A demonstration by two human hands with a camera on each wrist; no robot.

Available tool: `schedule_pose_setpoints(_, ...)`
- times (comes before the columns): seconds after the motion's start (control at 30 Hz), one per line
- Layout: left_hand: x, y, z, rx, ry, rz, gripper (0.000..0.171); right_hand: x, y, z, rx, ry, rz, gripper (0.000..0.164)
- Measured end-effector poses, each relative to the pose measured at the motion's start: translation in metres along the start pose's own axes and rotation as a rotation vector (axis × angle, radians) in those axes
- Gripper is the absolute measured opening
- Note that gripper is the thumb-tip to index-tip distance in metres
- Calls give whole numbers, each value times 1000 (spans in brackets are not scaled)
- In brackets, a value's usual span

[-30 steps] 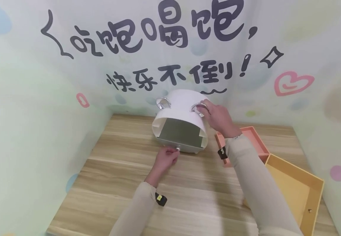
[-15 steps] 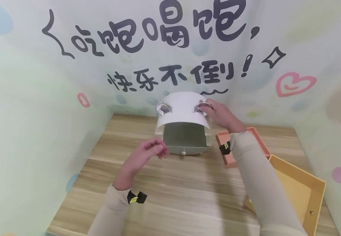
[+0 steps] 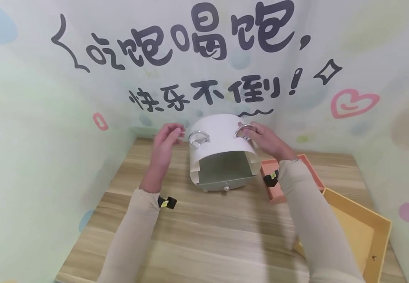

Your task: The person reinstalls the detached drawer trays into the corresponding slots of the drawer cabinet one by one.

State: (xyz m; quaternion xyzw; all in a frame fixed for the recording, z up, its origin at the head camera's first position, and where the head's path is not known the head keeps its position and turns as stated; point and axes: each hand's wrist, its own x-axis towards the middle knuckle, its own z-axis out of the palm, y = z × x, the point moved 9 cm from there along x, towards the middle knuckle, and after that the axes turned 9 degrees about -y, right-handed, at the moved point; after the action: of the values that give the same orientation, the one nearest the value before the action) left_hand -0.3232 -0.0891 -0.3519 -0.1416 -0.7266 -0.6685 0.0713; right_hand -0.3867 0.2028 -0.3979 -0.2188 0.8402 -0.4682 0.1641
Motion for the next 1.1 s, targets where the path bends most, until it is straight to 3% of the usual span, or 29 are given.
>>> schedule_pose_setpoints(0.17,30,-19,10,203,-58,-77,37,1,6,1,40,14,14,38)
schedule_pose_setpoints(0.33,54,-27,23,375,-162,-47,43,2,11,1,51,24,41,39)
schedule_pose_setpoints(0.5,69,-36,38,420,-258,-32,44,5,13,0,87,22,31,38)
schedule_pose_setpoints(0.67,77,-55,49,433,-327,-83,47,7,19,2,132,26,36,35)
schedule_pose_setpoints(0.87,76,-70,56,470,-389,-156,52,4,19,4,68,38,90,41)
schedule_pose_setpoints(1.1,78,-77,58,563,-378,-178,57,-3,11,1,53,150,128,44)
